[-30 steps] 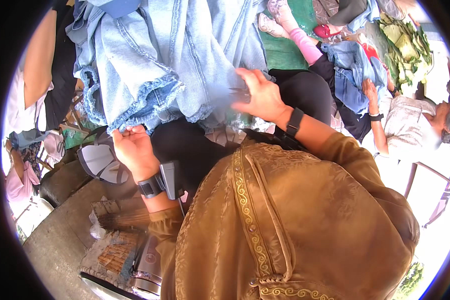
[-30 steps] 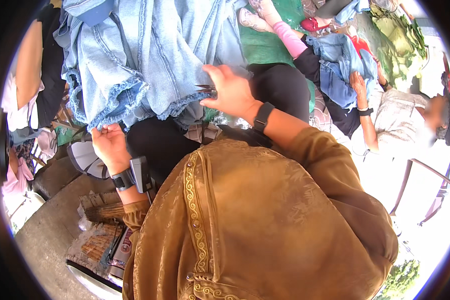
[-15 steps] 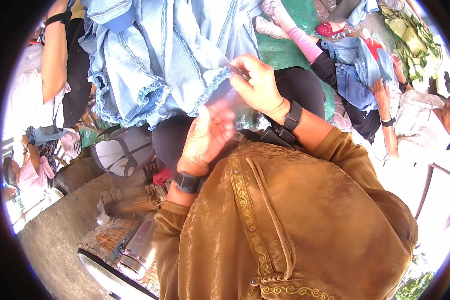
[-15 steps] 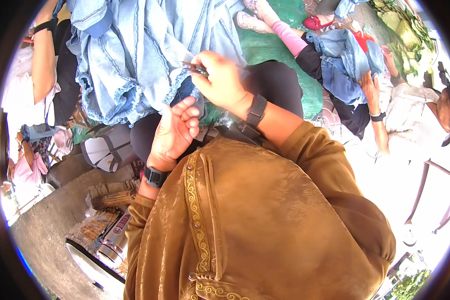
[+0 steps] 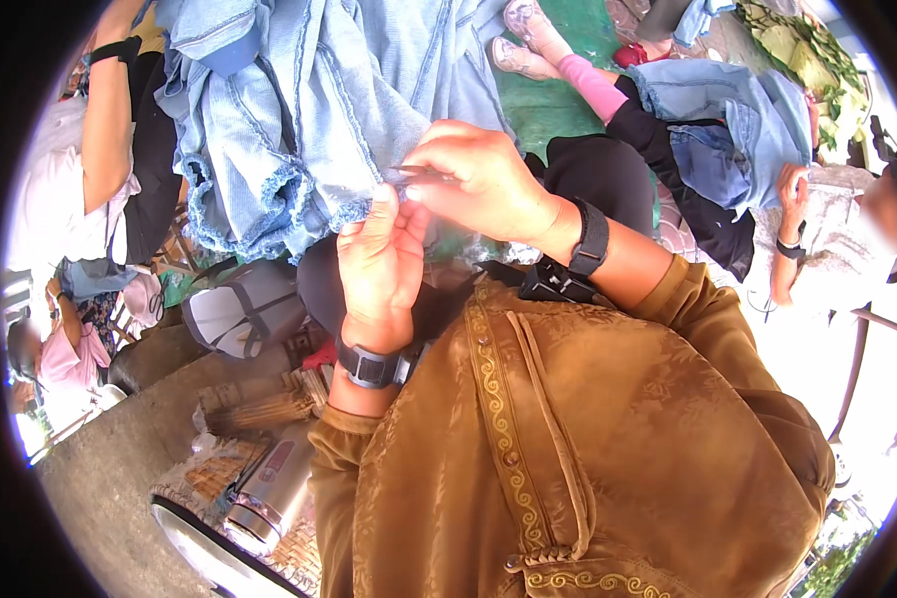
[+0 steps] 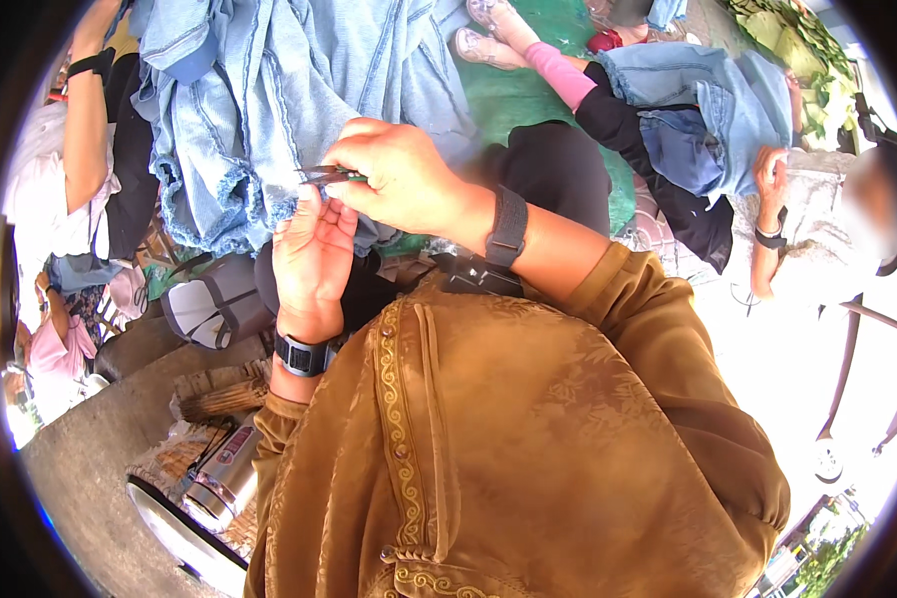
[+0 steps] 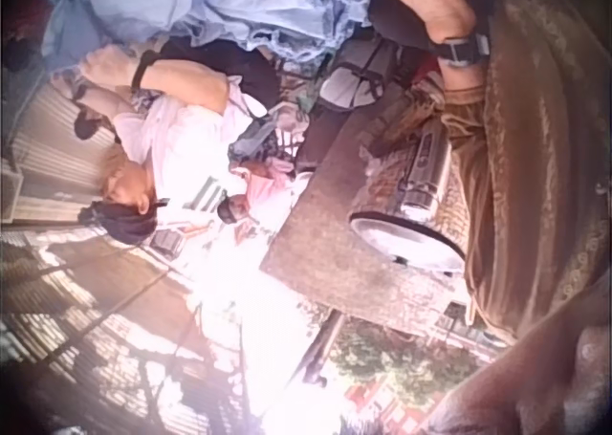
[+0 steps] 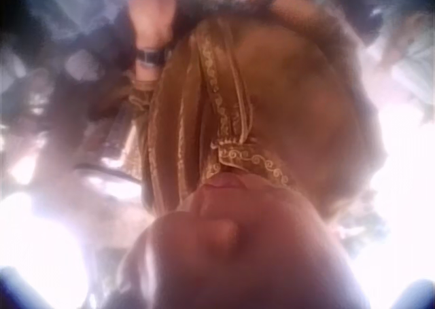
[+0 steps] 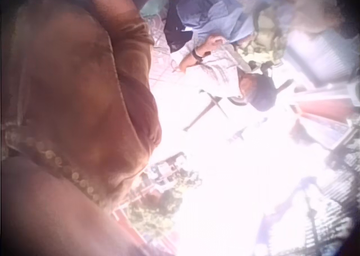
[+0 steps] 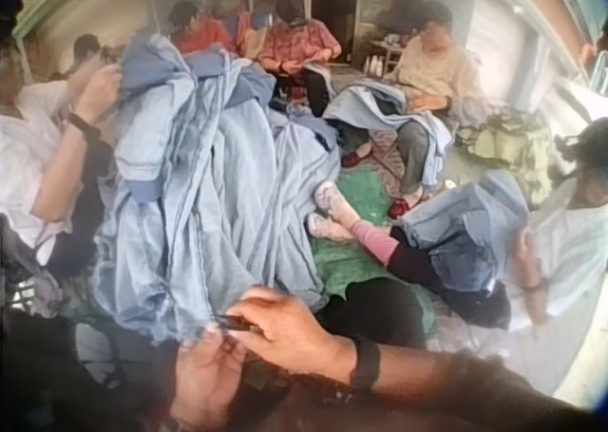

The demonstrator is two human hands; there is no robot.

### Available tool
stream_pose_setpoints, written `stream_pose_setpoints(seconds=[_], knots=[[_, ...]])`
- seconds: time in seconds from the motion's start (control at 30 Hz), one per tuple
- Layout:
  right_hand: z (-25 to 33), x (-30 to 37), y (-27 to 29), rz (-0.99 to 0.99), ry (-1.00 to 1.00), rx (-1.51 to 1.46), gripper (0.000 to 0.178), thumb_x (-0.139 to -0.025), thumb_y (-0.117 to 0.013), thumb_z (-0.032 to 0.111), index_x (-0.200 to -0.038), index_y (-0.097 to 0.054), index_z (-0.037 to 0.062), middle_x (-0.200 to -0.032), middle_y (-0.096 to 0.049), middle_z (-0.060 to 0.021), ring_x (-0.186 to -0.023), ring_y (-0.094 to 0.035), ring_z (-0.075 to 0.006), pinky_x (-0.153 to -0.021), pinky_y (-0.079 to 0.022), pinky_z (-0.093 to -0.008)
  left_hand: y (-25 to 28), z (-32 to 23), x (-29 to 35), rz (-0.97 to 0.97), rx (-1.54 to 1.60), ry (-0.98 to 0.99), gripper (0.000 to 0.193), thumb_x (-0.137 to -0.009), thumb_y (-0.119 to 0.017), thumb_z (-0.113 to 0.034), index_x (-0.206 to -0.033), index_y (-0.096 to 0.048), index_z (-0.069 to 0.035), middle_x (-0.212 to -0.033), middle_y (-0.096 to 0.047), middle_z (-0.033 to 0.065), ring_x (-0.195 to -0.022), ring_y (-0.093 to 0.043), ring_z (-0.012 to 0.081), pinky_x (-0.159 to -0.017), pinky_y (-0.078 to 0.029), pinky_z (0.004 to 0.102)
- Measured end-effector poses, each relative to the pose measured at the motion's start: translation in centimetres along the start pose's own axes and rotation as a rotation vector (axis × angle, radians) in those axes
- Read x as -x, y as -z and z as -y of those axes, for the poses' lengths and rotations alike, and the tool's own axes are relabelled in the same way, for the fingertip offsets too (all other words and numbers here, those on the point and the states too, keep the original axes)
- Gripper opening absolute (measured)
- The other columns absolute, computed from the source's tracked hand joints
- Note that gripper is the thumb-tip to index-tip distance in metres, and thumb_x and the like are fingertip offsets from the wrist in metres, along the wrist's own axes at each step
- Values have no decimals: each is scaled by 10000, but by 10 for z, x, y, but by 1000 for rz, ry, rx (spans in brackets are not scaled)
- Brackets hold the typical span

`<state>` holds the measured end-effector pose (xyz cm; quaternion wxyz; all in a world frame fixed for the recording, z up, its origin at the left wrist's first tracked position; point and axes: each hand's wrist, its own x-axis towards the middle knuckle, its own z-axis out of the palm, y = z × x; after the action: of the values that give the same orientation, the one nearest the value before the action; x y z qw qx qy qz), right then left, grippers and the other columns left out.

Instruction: The person uses small scissors to trim loose threads and frayed edges from a light blue denim garment held in their lap. They repeatedly pull threads and snip them close to the fabric edge while seated among other workers.

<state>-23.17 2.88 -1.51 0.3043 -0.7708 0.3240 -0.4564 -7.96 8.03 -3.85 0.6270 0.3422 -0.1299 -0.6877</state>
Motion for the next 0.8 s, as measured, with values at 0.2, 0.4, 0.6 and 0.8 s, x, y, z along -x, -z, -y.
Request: stream_pose_setpoints(seconds=[0.2,0.4,0.6,0.8], knots=[[-3,1,-2,-84,-36,2,109,-743,-658,73,-791,-589,5,-744,-580,-98,-668,-566,-233,-596,-453,-327,2,-7,6,1,16,33,120,-905,-586,-145,-958,-593,-37,-907,-632,98,-846,-603,200,-756,-513,321],[-13,13,29,-257,-374,-76,91,-842,-627,60,-812,-574,-8,-695,-539,24,-670,-451,-29,-600,-403,-205,1,-7,5,-23,41,26,106,-894,-605,-149,-915,-588,-46,-846,-626,106,-853,-615,225,-744,-517,332],[9,1,27,41,24,-61,132,-769,-654,35,-884,-604,-8,-784,-572,-72,-717,-557,-175,-624,-437,-283,-3,-1,2,-41,-177,-88,70,-879,-624,-114,-878,-636,-45,-836,-649,97,-772,-641,211,-697,-530,311],[-1,-8,20,-57,-101,150,102,-764,-643,40,-853,-609,5,-734,-558,-103,-642,-542,-205,-573,-433,-299,-4,-1,3,21,-306,-204,58,-861,-641,-81,-846,-663,-29,-812,-658,64,-758,-641,181,-682,-533,300]])
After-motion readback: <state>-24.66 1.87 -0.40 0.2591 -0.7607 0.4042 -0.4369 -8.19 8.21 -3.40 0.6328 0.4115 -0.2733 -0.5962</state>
